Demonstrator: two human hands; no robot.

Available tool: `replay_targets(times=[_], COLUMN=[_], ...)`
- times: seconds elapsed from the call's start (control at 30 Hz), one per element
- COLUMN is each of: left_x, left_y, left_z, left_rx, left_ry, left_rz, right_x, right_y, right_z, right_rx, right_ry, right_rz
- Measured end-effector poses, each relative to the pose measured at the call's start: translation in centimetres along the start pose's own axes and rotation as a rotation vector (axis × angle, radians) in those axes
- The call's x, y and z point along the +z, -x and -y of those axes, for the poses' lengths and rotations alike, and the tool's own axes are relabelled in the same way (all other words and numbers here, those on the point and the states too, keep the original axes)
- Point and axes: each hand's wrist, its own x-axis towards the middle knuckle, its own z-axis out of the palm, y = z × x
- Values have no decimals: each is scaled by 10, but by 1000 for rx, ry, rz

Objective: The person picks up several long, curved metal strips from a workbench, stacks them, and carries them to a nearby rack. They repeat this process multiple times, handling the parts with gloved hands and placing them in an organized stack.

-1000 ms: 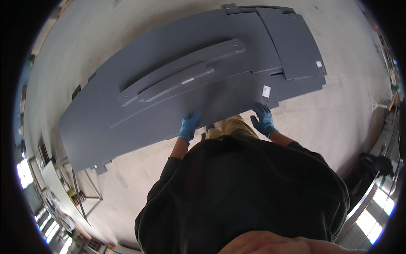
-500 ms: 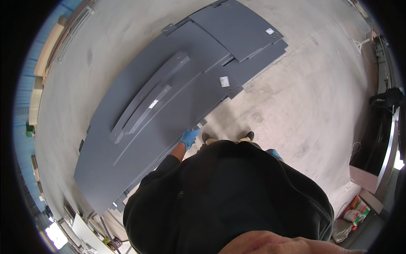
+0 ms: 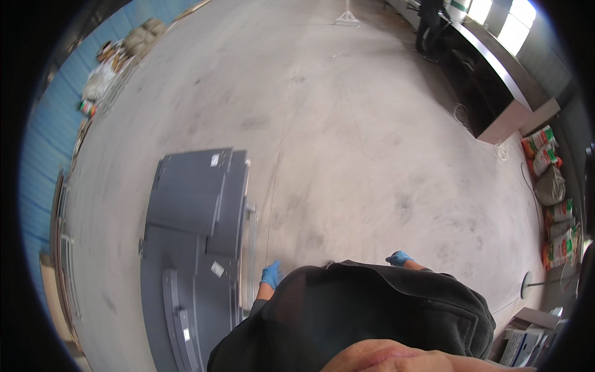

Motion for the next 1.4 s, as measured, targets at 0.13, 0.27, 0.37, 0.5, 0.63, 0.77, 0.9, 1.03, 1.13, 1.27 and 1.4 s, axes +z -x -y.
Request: replay_targets(times=[0.13, 0.27, 0.37, 0.5, 0.63, 0.77, 0.9, 1.03, 1.13, 1.27, 1.4], left_x=[146, 291, 430, 648, 856, 1020, 1075, 1066, 1077, 1098, 1140], left_y=[-28, -70, -118, -186, -245, -282, -255, -218, -222, -224, -207], left_z=[-175, -378, -542, -782, -1028, -1208, -1248, -1211, -1198, -1203, -1239], left_rx=[28, 2, 27, 108, 215, 354, 541, 534, 501, 495, 510], left_ry=[-83, -214, -341, -538, -658, -701, -578, -577, -736, -962, -1112], left_rz=[21, -25, -16, 40, 100, 131, 260, 370, 353, 281, 244], right_x=[-194, -402, -581, -853, -1071, -1136, -1088, -1059, -1094, -1201, -1348], right_y=[-66, -158, -233, -328, -404, -451, -466, -481, -500, -510, -489], right_z=[86, 211, 296, 377, 418, 433, 428, 427, 428, 422, 424], right_rx=[-71, -226, -372, -289, -142, 66, 26, -24, -64, -123, -209], right_ry=[-73, -115, -178, -319, -418, -650, -556, -560, -576, -606, -643], right_rz=[-15, -45, -40, -115, -270, -369, -200, -194, -200, -277, -381])
